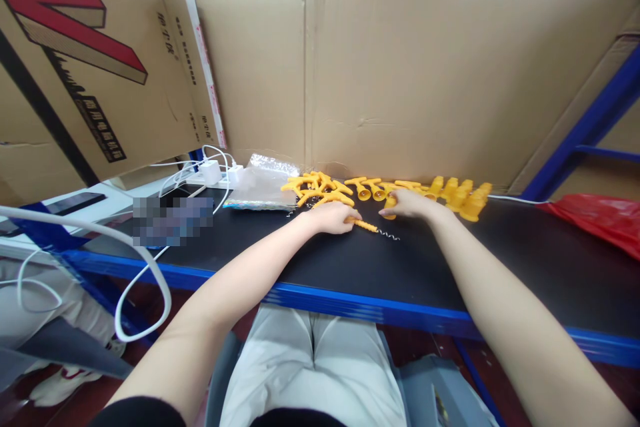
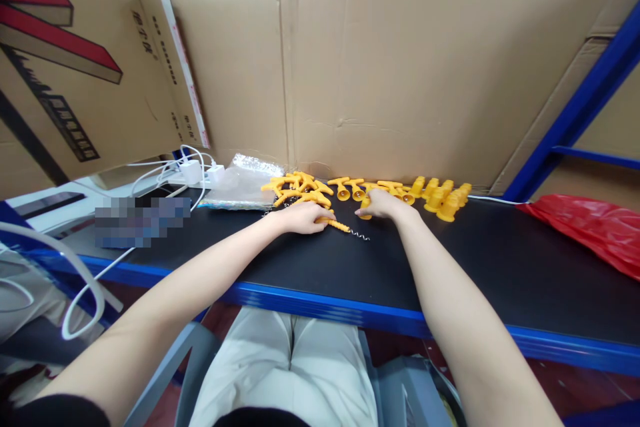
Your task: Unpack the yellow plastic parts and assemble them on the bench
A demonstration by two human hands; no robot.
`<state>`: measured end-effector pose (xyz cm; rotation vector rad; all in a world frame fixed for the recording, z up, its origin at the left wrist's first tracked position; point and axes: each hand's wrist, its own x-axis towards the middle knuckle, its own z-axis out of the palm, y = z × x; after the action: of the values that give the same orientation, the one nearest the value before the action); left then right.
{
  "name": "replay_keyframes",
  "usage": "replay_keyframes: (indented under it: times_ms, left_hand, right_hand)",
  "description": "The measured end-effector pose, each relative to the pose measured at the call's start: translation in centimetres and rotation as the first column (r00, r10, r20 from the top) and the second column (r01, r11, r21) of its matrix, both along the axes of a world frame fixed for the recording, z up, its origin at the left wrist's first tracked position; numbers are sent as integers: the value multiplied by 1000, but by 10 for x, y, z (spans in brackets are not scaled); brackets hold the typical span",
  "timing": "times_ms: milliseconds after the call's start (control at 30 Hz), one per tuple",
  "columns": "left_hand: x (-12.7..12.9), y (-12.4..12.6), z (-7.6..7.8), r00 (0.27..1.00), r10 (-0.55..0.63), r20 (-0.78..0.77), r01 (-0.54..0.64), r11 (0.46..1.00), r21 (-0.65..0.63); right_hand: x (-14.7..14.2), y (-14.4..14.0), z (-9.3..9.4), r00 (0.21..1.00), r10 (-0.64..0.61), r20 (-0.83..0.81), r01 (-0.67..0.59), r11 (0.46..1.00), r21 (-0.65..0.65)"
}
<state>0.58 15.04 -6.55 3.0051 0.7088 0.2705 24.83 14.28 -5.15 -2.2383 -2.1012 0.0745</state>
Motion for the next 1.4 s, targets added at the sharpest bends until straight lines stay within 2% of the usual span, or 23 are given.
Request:
replay_keyframes:
  times_ms: [100, 233, 300, 433, 633, 700, 800, 867, 900, 1000, 1167, 1267, 1400]
  left_hand:
    - [-5, 4, 2, 997, 72, 18, -70, 996, -54]
    - [-15, 11, 3, 978, 192, 84, -191, 981, -10]
    - [-19, 14, 5, 960, 244, 135, -249, 968, 22]
    - [-23, 17, 9, 915, 330, 232, -349, 936, 47]
    - [-25, 20, 11, 863, 439, 250, -460, 887, 29]
    - [-26, 22, 10, 851, 458, 258, -480, 877, 25]
    - [-28, 26, 8, 836, 479, 268, -501, 865, 17]
    - [-29, 28, 7, 831, 489, 264, -510, 860, 13]
    - [-30, 28, 7, 831, 493, 257, -512, 859, 8]
    - [-32, 27, 7, 833, 502, 232, -514, 858, -10]
    - [-32, 28, 7, 837, 506, 208, -509, 860, -43]
    - [-31, 30, 5, 837, 500, 221, -497, 864, -74]
    - [-30, 30, 4, 835, 503, 221, -496, 864, -91]
  right_hand:
    - [10, 2, -2, 999, -50, -11, 50, 999, -19]
    - [17, 2, -3, 998, -49, -28, 51, 997, 52]
    - [15, 1, -1, 999, -45, -22, 47, 996, 77]
    - [5, 0, 3, 997, -51, -49, 54, 997, 48]
    - [-3, -3, 5, 999, -6, -40, 8, 999, 52]
    - [-2, -7, 8, 999, -50, -5, 50, 999, 5]
    - [0, -12, 14, 991, -134, -5, 130, 970, -207]
    - [-1, -16, 16, 989, -136, -63, 110, 945, -307]
    - [-2, -17, 17, 987, -122, -100, 85, 946, -312]
    - [-8, -19, 18, 986, -48, -158, 10, 973, -231]
    - [-20, -16, 15, 999, 21, -48, -20, 1000, 9]
    - [-26, -13, 11, 995, 94, -42, -92, 995, 42]
    - [-31, -13, 10, 992, 117, -41, -113, 989, 97]
